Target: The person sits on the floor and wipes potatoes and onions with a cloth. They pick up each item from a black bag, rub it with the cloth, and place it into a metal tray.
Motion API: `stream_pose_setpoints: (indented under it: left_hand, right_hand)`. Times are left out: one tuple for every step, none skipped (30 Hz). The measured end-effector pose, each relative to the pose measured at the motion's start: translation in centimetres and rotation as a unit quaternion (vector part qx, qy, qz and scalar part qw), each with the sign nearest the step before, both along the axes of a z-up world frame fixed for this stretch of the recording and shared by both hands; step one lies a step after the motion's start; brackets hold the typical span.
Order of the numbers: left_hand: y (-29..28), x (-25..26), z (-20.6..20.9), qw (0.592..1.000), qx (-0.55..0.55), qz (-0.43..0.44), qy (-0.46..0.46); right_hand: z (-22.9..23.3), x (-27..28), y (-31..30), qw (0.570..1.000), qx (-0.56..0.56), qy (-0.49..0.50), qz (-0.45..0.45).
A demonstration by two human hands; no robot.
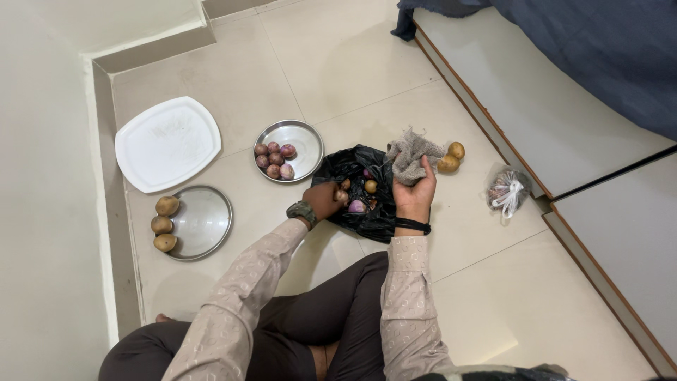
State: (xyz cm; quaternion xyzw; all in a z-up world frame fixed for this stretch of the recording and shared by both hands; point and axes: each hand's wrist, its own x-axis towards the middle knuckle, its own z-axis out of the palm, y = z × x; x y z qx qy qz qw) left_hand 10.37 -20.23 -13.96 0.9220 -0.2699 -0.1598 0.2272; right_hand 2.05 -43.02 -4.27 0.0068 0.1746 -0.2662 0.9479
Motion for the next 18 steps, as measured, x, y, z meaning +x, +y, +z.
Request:
stream_pose_setpoints:
  left_hand:
    - [0.5, 0.1, 0.2, 0.998, -0.049, 0.025, 0.021]
    - [1.0, 0.2, 0.3, 0.993, -0.097, 0.051, 0.041]
    - [1.5, 0.3, 0.5, 0.973, -0.195, 0.070, 0.103]
    - [2.0, 0.4, 1.1, 0.939, -0.290, 0.088, 0.162]
    - [2.7, 0.3, 2.0, 0.892, -0.382, 0.105, 0.218]
    - [3.9, 0.0, 3.5, 0.874, -0.388, 0.121, 0.267]
    - [5.7, -0.6, 5.3, 0.853, -0.393, 0.136, 0.315]
    - [7.4, -1.2, 7.4, 0.829, -0.399, 0.151, 0.362]
    - [9.1, -2.0, 9.6, 0.810, -0.424, 0.146, 0.378]
    - [10.8, -2.8, 11.6, 0.791, -0.449, 0.140, 0.392]
    - [12.5, -3.6, 13.4, 0.770, -0.474, 0.134, 0.405]
    - [14.0, -4.5, 15.0, 0.757, -0.494, 0.133, 0.405]
    - [15.6, -5.4, 16.2, 0.744, -0.514, 0.131, 0.405]
    - [17.1, -6.3, 17.0, 0.732, -0.533, 0.130, 0.404]
    - [18.4, -6.9, 17.5, 0.723, -0.550, 0.134, 0.396]
    - [19.8, -7.6, 17.8, 0.713, -0.567, 0.139, 0.389]
    - [21.1, -8.2, 17.7, 0.702, -0.583, 0.143, 0.382]
    - [22.2, -8.7, 17.3, 0.692, -0.599, 0.157, 0.371]
  right_hand:
    - [0.0, 0.1, 0.0, 1.000, 0.006, -0.001, 0.000]
    - [0.0, 0.1, 0.0, 1.000, 0.012, -0.002, 0.002]
    - [-0.1, 0.2, 0.0, 1.000, 0.008, -0.007, 0.005]
    - [-0.1, 0.3, 0.0, 1.000, 0.005, -0.013, 0.010]
    - [-0.2, 0.4, 0.0, 1.000, 0.002, -0.019, 0.014]
    - [-0.3, 0.6, 0.1, 1.000, -0.008, -0.016, 0.018]
    - [-0.4, 0.7, 0.3, 1.000, -0.019, -0.013, 0.021]
    - [-0.5, 0.8, 0.5, 0.999, -0.029, -0.010, 0.025]
    - [-0.4, 0.8, 0.9, 0.998, -0.053, -0.011, 0.028]
    - [-0.3, 1.0, 1.4, 0.996, -0.077, -0.014, 0.032]
    - [0.0, 1.1, 2.0, 0.994, -0.101, -0.016, 0.036]
    - [0.3, 1.3, 2.7, 0.991, -0.126, -0.002, 0.040]
    - [0.6, 1.4, 3.4, 0.987, -0.151, 0.011, 0.045]
    - [0.8, 1.5, 4.4, 0.983, -0.175, 0.023, 0.050]
    - [1.0, 1.6, 5.3, 0.977, -0.204, 0.032, 0.062]
    - [1.3, 1.6, 6.3, 0.969, -0.232, 0.041, 0.075]
    - [1.6, 1.6, 7.4, 0.960, -0.261, 0.051, 0.087]
    - [2.0, 1.6, 8.8, 0.947, -0.301, 0.041, 0.102]
